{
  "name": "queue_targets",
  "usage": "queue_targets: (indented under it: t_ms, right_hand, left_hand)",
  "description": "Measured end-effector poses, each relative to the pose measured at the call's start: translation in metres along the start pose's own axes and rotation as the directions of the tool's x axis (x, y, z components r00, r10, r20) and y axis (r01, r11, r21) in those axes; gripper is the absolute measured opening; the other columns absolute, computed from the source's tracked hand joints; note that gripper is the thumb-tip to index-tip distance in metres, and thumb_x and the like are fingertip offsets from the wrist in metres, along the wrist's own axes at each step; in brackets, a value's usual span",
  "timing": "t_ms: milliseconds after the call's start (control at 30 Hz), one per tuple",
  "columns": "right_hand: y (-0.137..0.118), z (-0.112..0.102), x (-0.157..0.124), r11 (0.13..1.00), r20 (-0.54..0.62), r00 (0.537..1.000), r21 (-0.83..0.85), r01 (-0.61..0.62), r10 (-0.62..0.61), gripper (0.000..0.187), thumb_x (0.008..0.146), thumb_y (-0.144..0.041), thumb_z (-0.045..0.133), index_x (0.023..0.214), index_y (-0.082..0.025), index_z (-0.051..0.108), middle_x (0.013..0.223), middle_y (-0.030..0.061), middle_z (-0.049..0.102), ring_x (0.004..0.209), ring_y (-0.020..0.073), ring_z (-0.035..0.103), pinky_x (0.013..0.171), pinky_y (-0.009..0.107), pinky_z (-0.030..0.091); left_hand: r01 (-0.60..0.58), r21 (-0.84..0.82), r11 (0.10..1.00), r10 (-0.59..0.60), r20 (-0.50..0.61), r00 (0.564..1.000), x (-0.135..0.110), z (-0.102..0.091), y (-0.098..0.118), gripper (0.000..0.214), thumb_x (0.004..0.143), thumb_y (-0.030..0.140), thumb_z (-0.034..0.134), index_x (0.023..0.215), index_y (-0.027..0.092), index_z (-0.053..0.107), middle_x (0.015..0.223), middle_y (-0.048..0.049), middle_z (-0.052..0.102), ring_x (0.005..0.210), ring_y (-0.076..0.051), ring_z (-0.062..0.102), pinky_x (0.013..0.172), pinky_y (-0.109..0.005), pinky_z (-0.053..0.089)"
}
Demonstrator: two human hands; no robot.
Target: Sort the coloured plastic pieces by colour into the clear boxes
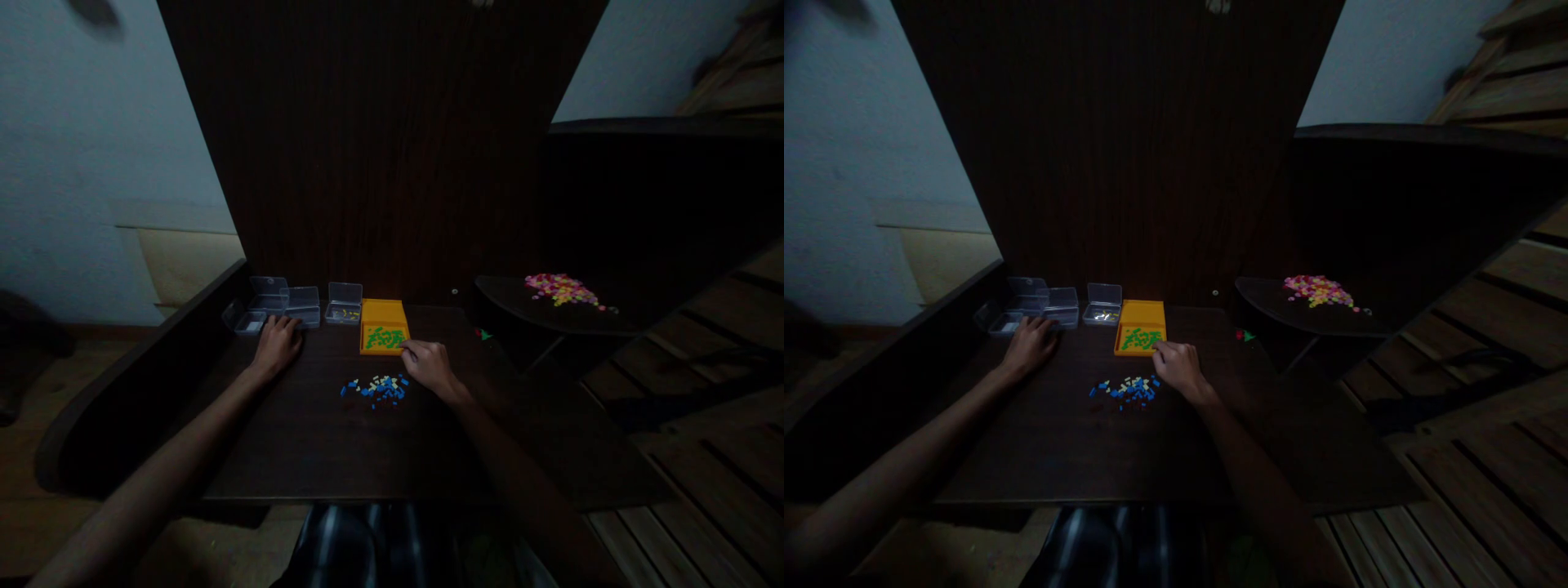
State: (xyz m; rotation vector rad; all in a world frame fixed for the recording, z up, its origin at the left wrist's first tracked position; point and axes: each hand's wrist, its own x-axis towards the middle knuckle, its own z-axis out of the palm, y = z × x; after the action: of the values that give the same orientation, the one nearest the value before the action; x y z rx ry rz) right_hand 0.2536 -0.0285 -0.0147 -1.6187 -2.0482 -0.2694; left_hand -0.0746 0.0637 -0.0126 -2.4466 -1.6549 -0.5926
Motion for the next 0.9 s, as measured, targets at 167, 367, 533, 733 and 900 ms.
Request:
queue_targets:
  t_ms: [167,367,533,733,900]
  right_hand:
    - [-0.001,-0.001,0.001,1.000,0.013,1.000,-0.002,-0.001,0.001,0.023,0.082,-0.018,0.053,0.089,-0.020,0.075,0.087,0.0057,0.077,0.072,0.0177,0.070,0.064,0.023,0.045]
    - [-0.003,-0.002,0.001,1.000,0.025,1.000,-0.001,0.006,-0.006,0.023,0.082,-0.018,0.053,0.087,-0.020,0.075,0.088,0.0060,0.077,0.073,0.0175,0.070,0.065,0.023,0.045]
    - [-0.002,-0.002,0.000,1.000,0.025,1.000,0.015,-0.004,0.004,0.024,0.082,-0.018,0.052,0.089,-0.021,0.075,0.088,0.0061,0.077,0.073,0.0186,0.070,0.065,0.024,0.046]
    - [0.000,0.000,0.002,0.988,-0.017,0.999,0.146,-0.041,0.044,0.025,0.079,-0.017,0.052,0.086,-0.020,0.076,0.080,0.0048,0.075,0.066,0.0155,0.066,0.064,0.022,0.045]
    - [0.002,-0.006,0.007,0.913,0.068,0.994,0.393,-0.109,0.090,0.023,0.078,-0.018,0.053,0.080,-0.015,0.076,0.052,-0.0012,0.059,0.049,0.0104,0.050,0.054,0.020,0.037]
  left_hand:
    - [-0.041,-0.049,0.998,0.042,0.017,0.999,-0.020,-0.006,0.000,0.037,0.085,0.027,0.042,0.111,0.015,0.064,0.104,-0.0152,0.064,0.099,-0.032,0.053,0.094,-0.051,0.042]
    - [-0.066,-0.123,0.990,0.068,0.012,0.998,-0.040,-0.011,0.007,0.036,0.087,0.029,0.040,0.111,0.016,0.064,0.105,-0.0140,0.062,0.098,-0.031,0.051,0.089,-0.049,0.046]
    - [-0.064,-0.201,0.977,0.055,-0.050,0.997,-0.051,-0.017,0.014,0.031,0.087,0.033,0.046,0.108,0.019,0.065,0.109,-0.0133,0.056,0.103,-0.030,0.051,0.093,-0.048,0.047]
    - [0.079,-0.274,0.958,-0.132,-0.178,0.975,-0.048,-0.022,0.007,0.048,0.070,0.045,0.071,0.111,0.021,0.063,0.146,-0.0123,0.026,0.133,-0.038,0.033,0.108,-0.055,0.037]
    - [0.163,-0.476,0.864,-0.171,0.026,0.985,-0.035,-0.014,-0.013,0.062,0.063,0.051,0.077,0.114,0.020,0.063,0.154,-0.0124,0.021,0.141,-0.038,0.027,0.112,-0.054,0.033]
